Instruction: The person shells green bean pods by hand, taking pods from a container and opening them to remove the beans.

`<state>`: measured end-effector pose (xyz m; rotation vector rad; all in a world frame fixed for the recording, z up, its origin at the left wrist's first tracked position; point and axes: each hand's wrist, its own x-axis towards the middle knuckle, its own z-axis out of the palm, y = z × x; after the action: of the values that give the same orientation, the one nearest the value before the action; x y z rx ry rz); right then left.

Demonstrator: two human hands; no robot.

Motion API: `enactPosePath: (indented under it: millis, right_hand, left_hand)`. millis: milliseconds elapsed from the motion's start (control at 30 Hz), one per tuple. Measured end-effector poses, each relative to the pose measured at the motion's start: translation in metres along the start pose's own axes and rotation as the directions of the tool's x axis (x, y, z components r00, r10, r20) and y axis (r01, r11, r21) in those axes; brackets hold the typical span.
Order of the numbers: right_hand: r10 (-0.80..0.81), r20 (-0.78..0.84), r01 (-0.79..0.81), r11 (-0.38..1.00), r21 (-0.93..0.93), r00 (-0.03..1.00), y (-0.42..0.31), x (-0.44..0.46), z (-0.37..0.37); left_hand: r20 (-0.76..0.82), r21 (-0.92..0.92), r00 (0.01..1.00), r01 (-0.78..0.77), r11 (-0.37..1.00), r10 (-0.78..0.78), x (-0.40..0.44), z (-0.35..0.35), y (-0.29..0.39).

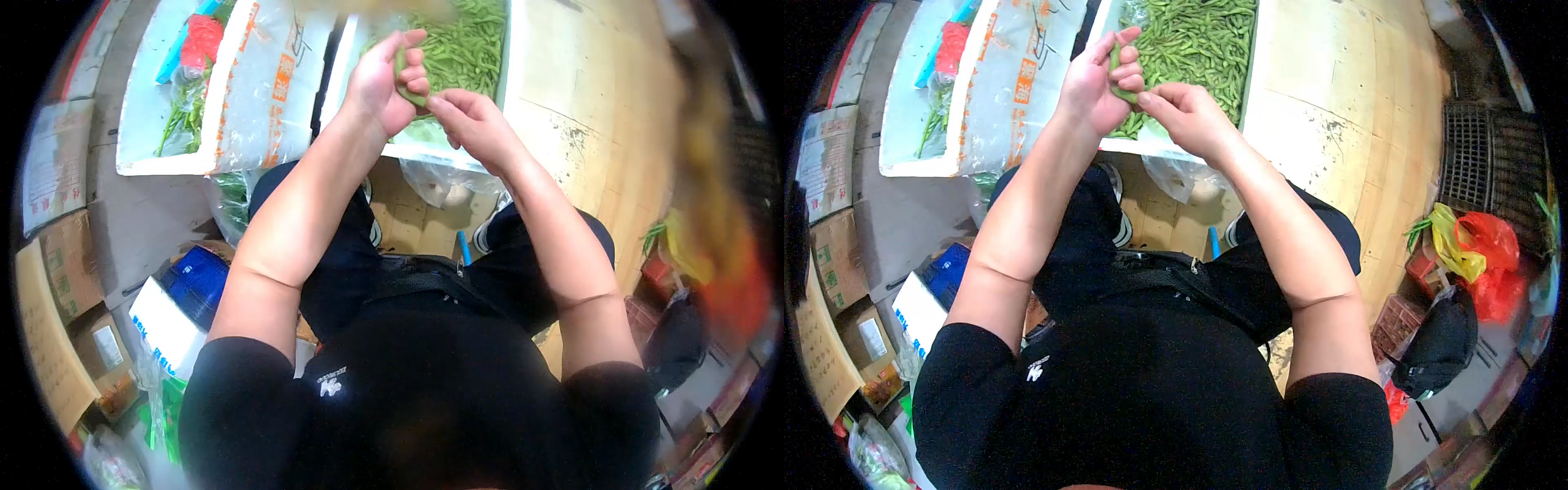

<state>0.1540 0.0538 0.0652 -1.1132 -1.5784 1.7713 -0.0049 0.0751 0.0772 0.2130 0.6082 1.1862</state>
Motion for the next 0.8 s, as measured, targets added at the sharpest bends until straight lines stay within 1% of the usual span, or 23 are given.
enactPosePath:
  millis: [100, 133, 167, 233, 267, 333, 367, 433, 467, 533, 567, 633, 667, 733, 767, 800]
  right_hand:
    - [-0.016, -0.037, 0.013, 0.996, -0.091, 0.999, 0.0, 0.006, -0.006]
    - [-0.047, -0.046, 0.041, 0.993, -0.109, 0.998, -0.005, 0.006, -0.009]
    - [-0.131, -0.047, 0.123, 0.983, -0.136, 0.99, -0.003, 0.008, -0.013]
    - [-0.217, -0.098, 0.189, 0.953, -0.236, 0.971, -0.008, 0.006, -0.019]
    - [-0.209, -0.1, 0.176, 0.948, -0.266, 0.973, -0.009, 0.005, -0.022]
    - [-0.193, -0.108, 0.149, 0.934, -0.323, 0.975, -0.01, 0.002, -0.028]
    - [-0.21, -0.118, 0.157, 0.923, -0.351, 0.97, -0.01, 0.001, -0.029]
    - [-0.247, -0.138, 0.173, 0.898, -0.405, 0.959, -0.009, -0.001, -0.032]
    - [-0.26, -0.152, 0.184, 0.902, -0.391, 0.954, -0.008, -0.001, -0.034]
    - [-0.285, -0.183, 0.206, 0.91, -0.361, 0.941, -0.007, -0.002, -0.037]
    - [-0.311, -0.196, 0.221, 0.898, -0.38, 0.93, -0.005, -0.001, -0.039]
    - [-0.359, -0.225, 0.244, 0.876, -0.417, 0.906, -0.003, 0.0, -0.044]
    - [-0.365, -0.226, 0.229, 0.854, -0.466, 0.903, -0.006, -0.003, -0.045]
    - [-0.374, -0.229, 0.193, 0.806, -0.56, 0.899, -0.017, -0.011, -0.045]
    - [-0.397, -0.218, 0.212, 0.791, -0.574, 0.892, -0.017, -0.012, -0.045]
    - [-0.418, -0.205, 0.229, 0.775, -0.589, 0.885, -0.017, -0.013, -0.045]
  left_hand:
    - [-0.189, 0.155, 0.974, -0.096, 0.983, 0.125, -0.001, 0.008, -0.008]
    - [-0.136, 0.182, 0.974, -0.157, 0.971, 0.183, 0.001, 0.0, -0.008]
    - [-0.129, 0.207, 0.972, -0.166, 0.964, 0.195, 0.0, -0.004, -0.007]
    - [-0.108, 0.265, 0.969, -0.189, 0.946, 0.224, 0.0, -0.01, -0.003]
    - [-0.12, 0.258, 0.968, -0.184, 0.949, 0.22, -0.002, -0.012, -0.002]
    - [-0.153, 0.329, 0.96, -0.175, 0.928, 0.235, -0.007, -0.012, -0.004]
    - [-0.17, 0.364, 0.955, -0.168, 0.916, 0.243, -0.01, -0.011, -0.005]
    - [-0.133, 0.384, 0.965, -0.161, 0.909, 0.227, -0.012, -0.013, -0.008]
    - [-0.113, 0.395, 0.969, -0.158, 0.905, 0.219, -0.012, -0.014, -0.01]
    - [-0.128, 0.359, 0.957, -0.199, 0.912, 0.259, -0.01, -0.019, -0.012]
    - [-0.135, 0.342, 0.951, -0.219, 0.914, 0.278, -0.01, -0.02, -0.011]
    - [-0.244, 0.395, 0.904, -0.237, 0.888, 0.35, -0.008, -0.019, -0.008]
    - [-0.297, 0.421, 0.874, -0.242, 0.874, 0.385, -0.008, -0.018, -0.006]
    - [-0.182, 0.525, 0.935, -0.169, 0.834, 0.304, -0.01, -0.017, 0.0]
    - [-0.127, 0.576, 0.958, -0.138, 0.806, 0.255, -0.012, -0.012, 0.002]
    - [-0.065, 0.702, 0.97, -0.122, 0.701, 0.234, -0.015, -0.003, -0.002]
